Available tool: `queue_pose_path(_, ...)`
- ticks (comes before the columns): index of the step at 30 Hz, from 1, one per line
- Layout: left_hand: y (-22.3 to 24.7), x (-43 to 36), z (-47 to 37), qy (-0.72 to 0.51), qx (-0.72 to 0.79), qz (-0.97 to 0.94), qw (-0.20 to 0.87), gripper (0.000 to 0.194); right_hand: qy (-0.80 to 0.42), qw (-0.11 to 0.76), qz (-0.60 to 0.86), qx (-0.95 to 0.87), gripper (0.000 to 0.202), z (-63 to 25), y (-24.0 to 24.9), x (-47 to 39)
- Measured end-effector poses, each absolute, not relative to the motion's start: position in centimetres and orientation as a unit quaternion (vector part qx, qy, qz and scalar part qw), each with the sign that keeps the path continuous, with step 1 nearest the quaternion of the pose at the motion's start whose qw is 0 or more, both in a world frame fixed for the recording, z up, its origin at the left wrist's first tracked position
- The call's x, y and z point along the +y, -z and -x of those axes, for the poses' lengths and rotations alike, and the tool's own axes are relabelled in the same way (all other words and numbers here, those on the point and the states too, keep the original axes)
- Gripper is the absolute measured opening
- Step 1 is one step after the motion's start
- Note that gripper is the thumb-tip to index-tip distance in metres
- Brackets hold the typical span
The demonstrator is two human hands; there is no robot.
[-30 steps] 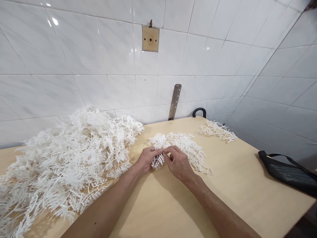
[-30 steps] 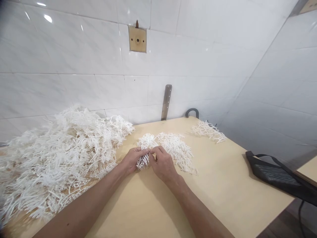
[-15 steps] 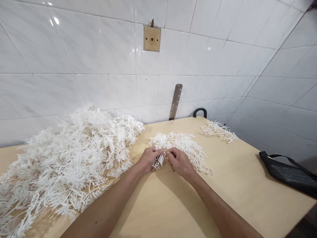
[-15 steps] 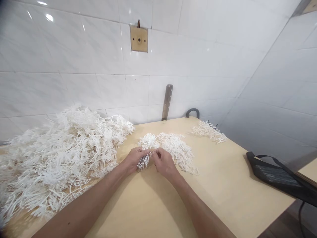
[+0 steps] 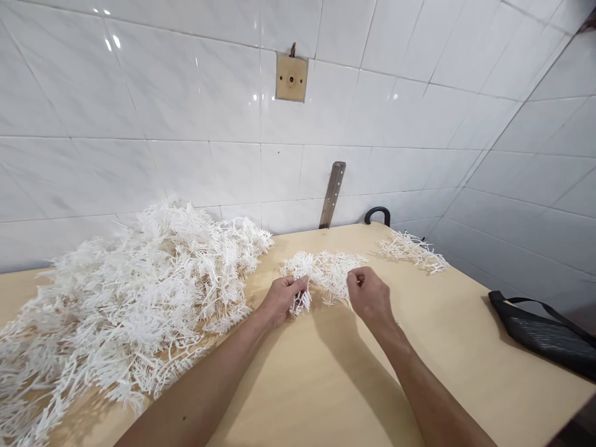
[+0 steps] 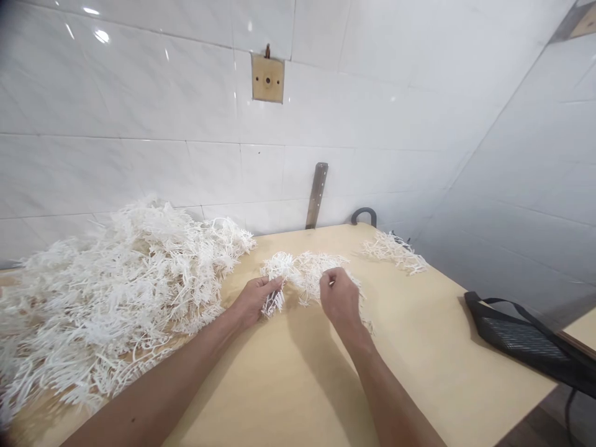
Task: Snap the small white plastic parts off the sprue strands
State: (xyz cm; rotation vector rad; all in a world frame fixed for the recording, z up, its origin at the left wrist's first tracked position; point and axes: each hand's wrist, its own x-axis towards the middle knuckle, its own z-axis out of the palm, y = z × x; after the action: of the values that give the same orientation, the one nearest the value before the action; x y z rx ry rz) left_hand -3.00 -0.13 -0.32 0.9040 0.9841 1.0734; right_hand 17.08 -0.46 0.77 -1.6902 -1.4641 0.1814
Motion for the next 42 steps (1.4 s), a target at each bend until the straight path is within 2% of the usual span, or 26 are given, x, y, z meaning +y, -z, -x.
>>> queue_pose_path(6,-0.1,-0.1,3.1,-0.451,0.419,-0.392,0.684,0.024,0.000,0.440,0.706,-0.555,0.022,-20.5,-0.7,0.8)
queue_pose_path(9,-0.3,-0.1,3.2,-0.434,0.418,-0.412,0.684,0.020,0.011,0.444,0.700,-0.559,0.024,-20.7,-0.8,0.8)
queue_pose_path(13,-0.1,-0.1,3.3,-0.428,0.401,-0.434,0.684,0.029,-0.086,0.455,0.653,-0.599,0.025,-19.1,-1.5,-0.2)
queue_pose_path(16,0.2,-0.1,3.3,-0.446,0.387,-0.425,0.686,0.038,-0.166,0.420,0.606,-0.655,0.026,-17.0,-1.7,-1.3)
queue_pose_path(21,0.4,-0.1,2.9,-0.482,0.398,-0.403,0.668,0.043,-0.253,0.360,0.542,-0.715,0.028,-14.2,-1.4,-2.6)
queue_pose_path(34,0.2,-0.4,2.7,-0.470,0.438,-0.442,0.627,0.037,-0.269,0.345,0.545,-0.715,0.023,-13.7,-1.0,-2.8)
queue_pose_path(42,-0.4,-0.3,3.3,-0.420,0.369,-0.443,0.701,0.043,-0.233,0.390,0.587,-0.670,0.023,-13.7,-0.6,-2.4)
